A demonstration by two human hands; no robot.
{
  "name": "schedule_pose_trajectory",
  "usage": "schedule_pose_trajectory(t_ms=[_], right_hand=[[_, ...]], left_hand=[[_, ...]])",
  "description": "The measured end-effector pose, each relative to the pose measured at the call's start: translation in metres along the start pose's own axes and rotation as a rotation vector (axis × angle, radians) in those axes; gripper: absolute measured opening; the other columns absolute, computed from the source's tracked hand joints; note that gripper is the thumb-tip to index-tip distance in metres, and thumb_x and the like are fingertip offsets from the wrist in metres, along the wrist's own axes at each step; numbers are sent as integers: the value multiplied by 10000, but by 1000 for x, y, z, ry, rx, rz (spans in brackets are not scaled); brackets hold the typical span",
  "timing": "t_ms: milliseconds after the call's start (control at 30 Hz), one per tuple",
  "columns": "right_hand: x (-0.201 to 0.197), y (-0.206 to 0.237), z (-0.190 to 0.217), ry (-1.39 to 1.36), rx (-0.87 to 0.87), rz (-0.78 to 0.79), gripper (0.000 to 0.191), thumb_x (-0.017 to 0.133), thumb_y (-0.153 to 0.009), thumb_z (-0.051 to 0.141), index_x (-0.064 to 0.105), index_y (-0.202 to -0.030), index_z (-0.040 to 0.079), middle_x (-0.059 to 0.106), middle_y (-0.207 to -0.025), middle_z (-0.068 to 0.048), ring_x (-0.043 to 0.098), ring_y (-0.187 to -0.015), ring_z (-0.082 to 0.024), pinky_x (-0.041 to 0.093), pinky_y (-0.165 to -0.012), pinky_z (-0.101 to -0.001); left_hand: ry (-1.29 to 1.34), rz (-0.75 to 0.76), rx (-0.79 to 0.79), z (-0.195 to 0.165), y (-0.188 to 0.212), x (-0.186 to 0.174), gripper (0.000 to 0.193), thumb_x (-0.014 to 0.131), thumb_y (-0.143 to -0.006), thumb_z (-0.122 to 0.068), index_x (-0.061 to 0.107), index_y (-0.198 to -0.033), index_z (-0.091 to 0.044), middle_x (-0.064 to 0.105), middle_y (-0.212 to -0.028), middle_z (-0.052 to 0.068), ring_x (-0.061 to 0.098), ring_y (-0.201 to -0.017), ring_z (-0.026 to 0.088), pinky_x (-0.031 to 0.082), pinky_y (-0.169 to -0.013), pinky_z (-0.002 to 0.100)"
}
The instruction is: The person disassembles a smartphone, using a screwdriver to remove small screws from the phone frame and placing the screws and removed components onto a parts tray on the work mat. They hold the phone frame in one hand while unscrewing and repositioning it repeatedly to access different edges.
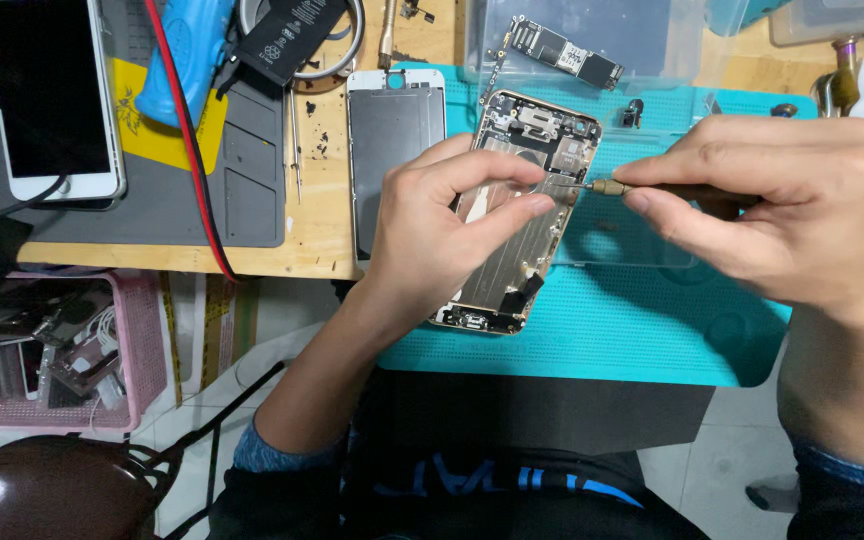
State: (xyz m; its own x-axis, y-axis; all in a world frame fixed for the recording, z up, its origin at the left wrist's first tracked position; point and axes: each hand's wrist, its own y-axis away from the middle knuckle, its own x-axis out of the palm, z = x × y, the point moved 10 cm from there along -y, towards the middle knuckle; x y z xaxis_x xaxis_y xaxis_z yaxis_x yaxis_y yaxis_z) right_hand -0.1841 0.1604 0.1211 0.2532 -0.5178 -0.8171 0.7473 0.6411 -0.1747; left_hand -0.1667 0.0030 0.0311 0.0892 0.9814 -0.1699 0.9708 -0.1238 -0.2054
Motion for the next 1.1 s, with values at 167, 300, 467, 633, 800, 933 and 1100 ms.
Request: schedule_pose_trajectory(t_ms=[167,300,467,633,800,933,1100], right_hand=[[2,1,-1,11,1,4,171,784,-806,-54,761,-974,-79,700,-768,-140,599,-573,-162,429,-509,-273],[3,3,-2,-8,6,5,176,785,-808,-50,760,-980,-75,702,-767,-133,610,-576,-151,443,-524,-269],[1,5,-2,-33,6,-9,181,797,-798,-48,756,-972,-73,701,-767,-129,613,-589,-158,451,-546,-279],[-1,5,1,-58,-16,-21,185,797,-796,-55,748,-972,-76,701,-787,-135,619,-613,-167,457,-559,-280],[-3,6,0,-53,-15,-15,182,794,-788,-66,751,-964,-83,706,-782,-144,643,-610,-167,464,-536,-269],[-10,15,-7,-35,23,-47,168,778,-837,-58,741,-999,-79,701,-824,-150,662,-657,-166,483,-570,-268],[-30,39,-29,94,127,-136,169,788,-895,-68,741,-1055,-98,681,-871,-174,637,-682,-187,452,-584,-265]], left_hand=[[-38,4,-20,1,0,2,176,853,-868,-117,785,-1024,-71,664,-858,22,596,-728,106,452,-636,262],[-40,-15,-9,-2,0,2,145,846,-872,-111,786,-1000,-79,642,-821,-1,529,-672,86,407,-600,261],[-65,-18,-56,1,0,3,119,852,-858,-105,801,-961,-73,579,-733,17,456,-601,104,350,-558,280],[-61,-13,24,-6,-1,4,117,836,-876,-96,782,-976,-68,642,-798,10,583,-702,98,445,-628,265],[-28,-6,16,-3,-1,5,105,817,-887,-87,780,-982,-58,663,-816,16,621,-743,110,478,-661,272],[-39,16,-1,1,-5,10,97,815,-883,-94,785,-968,-58,687,-813,23,632,-727,120,479,-652,275],[-67,23,99,-16,-19,8,88,805,-918,-87,778,-997,-60,706,-869,22,665,-766,107,499,-681,267]])
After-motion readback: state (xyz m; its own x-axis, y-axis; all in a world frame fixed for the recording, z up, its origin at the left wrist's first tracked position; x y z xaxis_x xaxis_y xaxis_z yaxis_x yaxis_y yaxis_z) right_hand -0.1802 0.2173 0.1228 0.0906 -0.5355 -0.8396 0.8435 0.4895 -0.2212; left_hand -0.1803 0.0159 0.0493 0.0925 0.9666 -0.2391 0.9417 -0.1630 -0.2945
